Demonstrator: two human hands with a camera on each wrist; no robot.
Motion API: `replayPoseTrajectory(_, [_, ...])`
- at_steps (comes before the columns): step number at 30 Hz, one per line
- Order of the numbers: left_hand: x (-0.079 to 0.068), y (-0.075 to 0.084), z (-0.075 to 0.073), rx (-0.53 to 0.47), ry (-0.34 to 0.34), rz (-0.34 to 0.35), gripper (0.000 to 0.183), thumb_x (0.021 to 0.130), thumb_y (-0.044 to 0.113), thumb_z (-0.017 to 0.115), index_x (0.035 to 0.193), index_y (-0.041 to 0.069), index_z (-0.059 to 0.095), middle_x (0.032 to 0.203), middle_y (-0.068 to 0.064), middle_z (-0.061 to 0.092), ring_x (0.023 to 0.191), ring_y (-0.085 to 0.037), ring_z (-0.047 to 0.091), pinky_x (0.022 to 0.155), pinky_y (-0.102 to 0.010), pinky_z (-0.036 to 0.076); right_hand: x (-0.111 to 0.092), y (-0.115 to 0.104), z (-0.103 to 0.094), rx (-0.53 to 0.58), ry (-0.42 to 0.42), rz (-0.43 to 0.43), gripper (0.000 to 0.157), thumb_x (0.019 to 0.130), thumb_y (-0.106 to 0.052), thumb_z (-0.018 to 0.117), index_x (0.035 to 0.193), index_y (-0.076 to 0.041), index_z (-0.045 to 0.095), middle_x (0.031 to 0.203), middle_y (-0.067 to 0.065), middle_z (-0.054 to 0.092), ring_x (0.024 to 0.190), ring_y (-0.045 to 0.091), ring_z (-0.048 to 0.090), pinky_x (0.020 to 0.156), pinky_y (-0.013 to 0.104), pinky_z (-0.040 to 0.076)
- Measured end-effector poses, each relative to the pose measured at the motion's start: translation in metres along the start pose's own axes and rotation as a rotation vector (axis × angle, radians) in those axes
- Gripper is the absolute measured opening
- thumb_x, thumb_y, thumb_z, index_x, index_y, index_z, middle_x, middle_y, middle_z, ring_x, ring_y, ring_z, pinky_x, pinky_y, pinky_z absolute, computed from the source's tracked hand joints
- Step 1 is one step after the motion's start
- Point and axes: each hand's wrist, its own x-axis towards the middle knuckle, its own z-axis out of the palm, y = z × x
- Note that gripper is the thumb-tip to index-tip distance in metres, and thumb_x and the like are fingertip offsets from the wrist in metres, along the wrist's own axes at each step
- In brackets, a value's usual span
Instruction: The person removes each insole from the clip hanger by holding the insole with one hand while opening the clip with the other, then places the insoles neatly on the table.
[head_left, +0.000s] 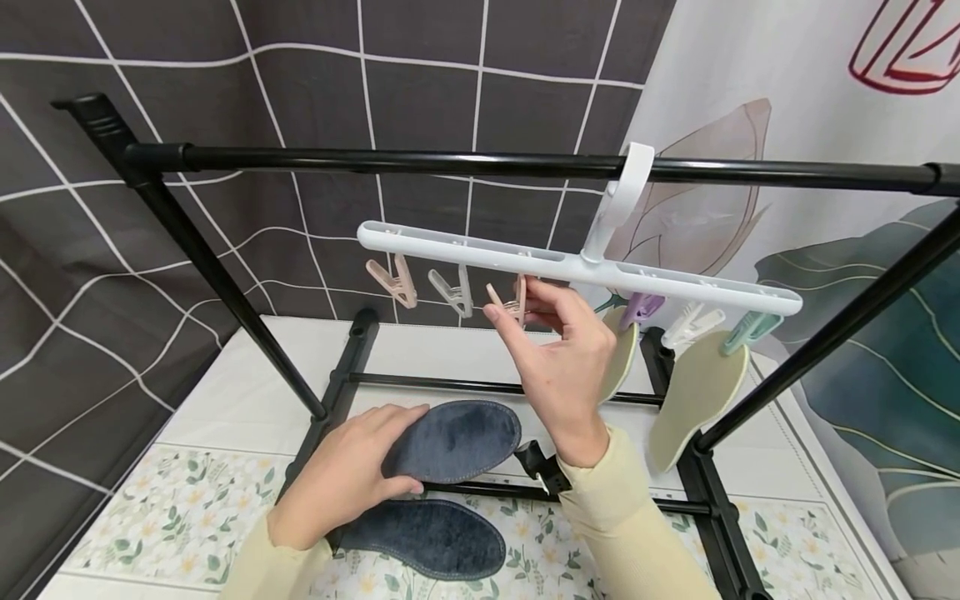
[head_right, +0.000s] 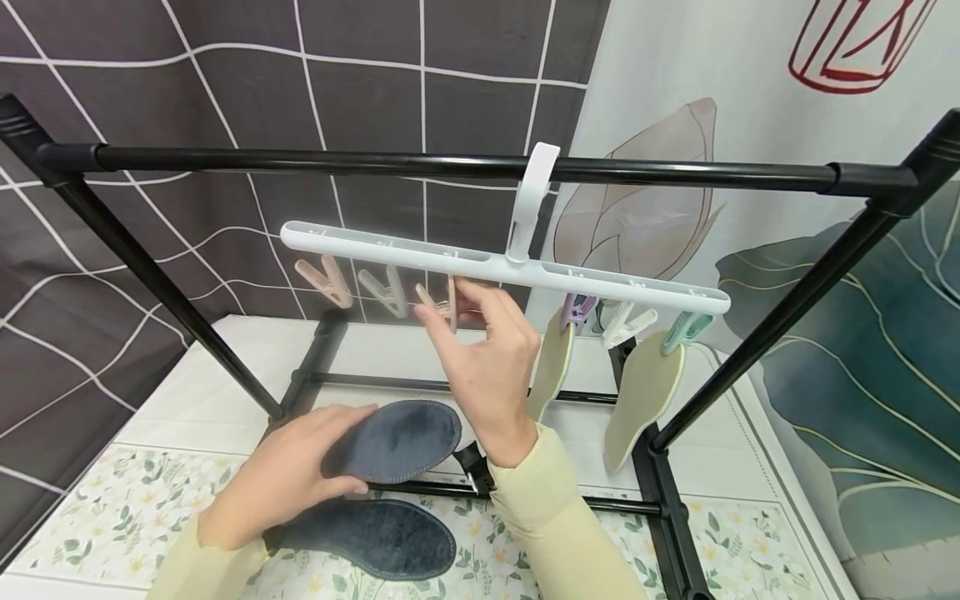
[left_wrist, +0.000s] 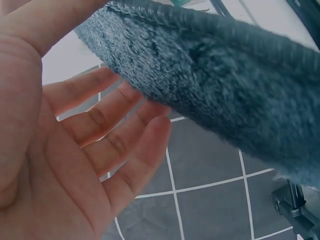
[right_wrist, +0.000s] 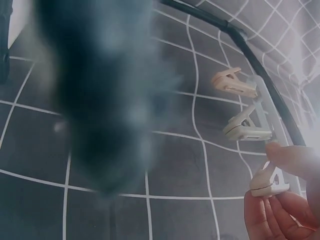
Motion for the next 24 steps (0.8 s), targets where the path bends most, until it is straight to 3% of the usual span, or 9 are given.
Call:
replayPoseTrajectory(7, [-0.011, 0.002, 0.001, 0.051, -0.036, -0.015, 0.085, 0.065, 0.055, 0.075, 0.137, 0.020, 0.045, 0.120, 0.005, 0.056, 0.105, -0.014, 0.056, 0.084, -0.034, 0.048, 0.000, 0.000, -0.001, -0.009, -0.004, 0.008, 0.032, 0.072, -0.017, 0.080, 0.098, -0.002, 0.070, 0.088, 0.006, 0.068, 0.070, 0.012, 0.065, 0.067, 0.024, 0.053])
replayPoseTrajectory(24, [-0.036, 0.005, 0.011, 0.037, -0.094, -0.037, 0.083, 0.060, 0.048, 0.082, 0.132, 0.019, 0.051, 0.116, 0.005, 0.057, 0.103, -0.014, 0.056, 0.083, -0.036, 0.048, 0.000, 0.003, -0.003, -0.007, 0.002, 0.010, 0.033, 0.071, -0.017, 0.081, 0.098, -0.001, 0.070, 0.087, 0.005, 0.068, 0.069, 0.012, 0.065, 0.065, 0.024, 0.053])
